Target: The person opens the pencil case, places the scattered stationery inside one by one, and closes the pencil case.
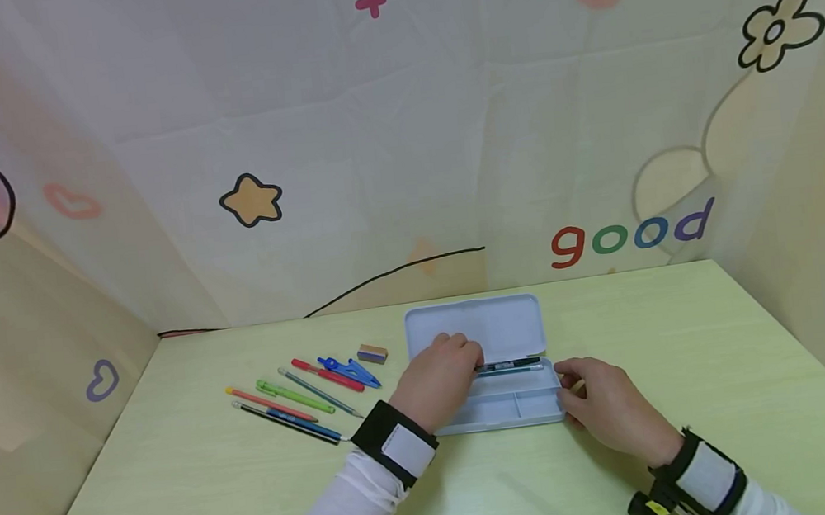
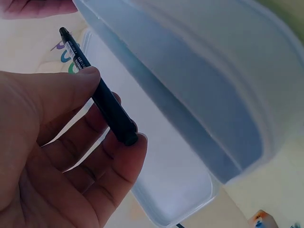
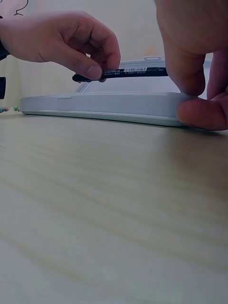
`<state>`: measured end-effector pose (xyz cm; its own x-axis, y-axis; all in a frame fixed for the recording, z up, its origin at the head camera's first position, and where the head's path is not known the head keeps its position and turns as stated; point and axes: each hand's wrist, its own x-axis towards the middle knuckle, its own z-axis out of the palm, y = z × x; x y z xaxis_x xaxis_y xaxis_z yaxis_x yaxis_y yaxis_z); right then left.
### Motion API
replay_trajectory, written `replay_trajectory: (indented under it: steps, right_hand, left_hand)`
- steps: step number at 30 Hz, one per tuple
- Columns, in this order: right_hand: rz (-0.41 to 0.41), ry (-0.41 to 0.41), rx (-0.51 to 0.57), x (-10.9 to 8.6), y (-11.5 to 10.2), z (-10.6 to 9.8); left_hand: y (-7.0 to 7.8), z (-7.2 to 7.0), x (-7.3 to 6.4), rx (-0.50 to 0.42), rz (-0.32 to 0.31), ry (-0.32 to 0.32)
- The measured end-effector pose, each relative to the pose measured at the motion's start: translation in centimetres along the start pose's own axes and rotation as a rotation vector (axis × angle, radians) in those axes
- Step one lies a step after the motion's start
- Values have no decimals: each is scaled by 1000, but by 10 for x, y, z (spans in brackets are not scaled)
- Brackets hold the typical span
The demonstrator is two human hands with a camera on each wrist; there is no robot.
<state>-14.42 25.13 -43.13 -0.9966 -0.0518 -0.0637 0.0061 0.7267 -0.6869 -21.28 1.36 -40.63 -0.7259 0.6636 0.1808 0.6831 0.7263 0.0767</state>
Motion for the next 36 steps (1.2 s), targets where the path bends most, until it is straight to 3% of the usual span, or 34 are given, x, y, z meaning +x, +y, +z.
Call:
replay_trajectory:
  steps: [13, 36]
  right_hand:
    - [-9, -2, 0, 0, 1, 0]
    - [4, -10, 7, 1, 0, 0]
  left_hand:
    - [5, 7, 1, 31, 19, 7]
    - [12, 20, 5, 124, -7, -9]
